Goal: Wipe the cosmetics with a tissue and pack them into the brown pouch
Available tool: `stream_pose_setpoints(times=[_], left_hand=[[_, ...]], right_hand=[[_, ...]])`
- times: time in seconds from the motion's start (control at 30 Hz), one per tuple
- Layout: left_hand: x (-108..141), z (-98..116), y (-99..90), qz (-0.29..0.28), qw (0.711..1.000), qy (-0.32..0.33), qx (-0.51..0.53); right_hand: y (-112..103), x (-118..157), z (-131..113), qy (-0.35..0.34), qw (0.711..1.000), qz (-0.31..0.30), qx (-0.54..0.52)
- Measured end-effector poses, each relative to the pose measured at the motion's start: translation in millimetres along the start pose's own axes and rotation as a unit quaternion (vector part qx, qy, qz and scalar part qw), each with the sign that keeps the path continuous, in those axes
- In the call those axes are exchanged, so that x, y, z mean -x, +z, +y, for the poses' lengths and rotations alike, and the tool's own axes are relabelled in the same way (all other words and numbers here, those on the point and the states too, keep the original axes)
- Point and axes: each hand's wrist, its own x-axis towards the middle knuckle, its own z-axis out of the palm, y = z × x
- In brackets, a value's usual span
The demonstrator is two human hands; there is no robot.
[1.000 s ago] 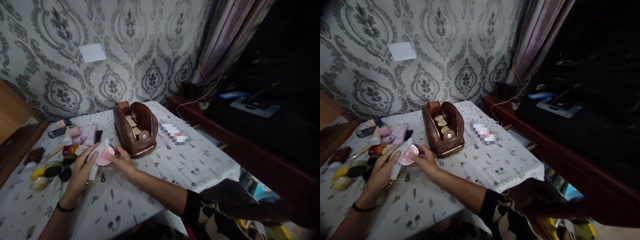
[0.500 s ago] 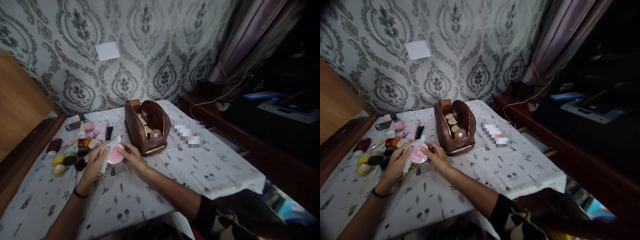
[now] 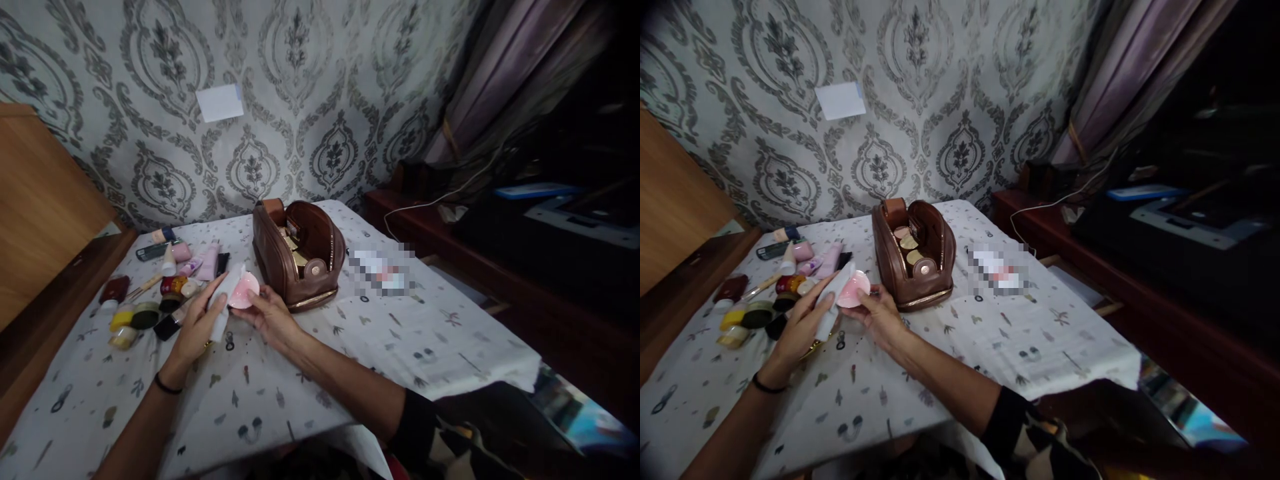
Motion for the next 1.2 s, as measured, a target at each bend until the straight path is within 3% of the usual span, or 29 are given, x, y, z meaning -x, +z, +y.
stream_pose_setpoints(times=[0.17,0.3,0.43,0.57,0.73,0.83,0.93,1.0,1.1,1.2], left_hand=[[-1,-4,-0.5,-0.027,0.999,-0.021,0.023],[0,-5,-1.1,-0.02,0.997,-0.043,0.055],[0,-3,-2.9,0.05,0.996,-0.021,0.069],[-1,0,-4.4,0.101,0.986,-0.063,0.118],[-1,6,-2.5,0.12,0.972,-0.101,0.176],[0,9,-2.3,0.123,0.974,-0.097,0.161],[1,12,-2.9,0.106,0.981,-0.087,0.139],[0,12,-3.4,0.096,0.985,-0.083,0.113],[-1,7,-3.3,0.096,0.99,-0.082,0.065],[-3,-3,-1.7,0.075,0.992,-0.084,0.05]], right_hand=[[2,4,-4,0.016,0.999,-0.002,0.039],[6,10,-8,-0.019,0.993,-0.025,0.114],[11,14,-10,-0.036,0.984,-0.051,0.169],[18,17,-17,-0.063,0.971,-0.094,0.213],[40,29,-62,-0.131,0.952,-0.124,0.246],[49,33,-109,-0.216,0.913,-0.145,0.314],[49,26,-156,-0.319,0.834,-0.112,0.435],[45,17,-184,-0.345,0.754,-0.062,0.556],[42,3,-212,-0.293,0.571,0.04,0.766],[46,-7,-221,-0.213,0.404,0.068,0.887]])
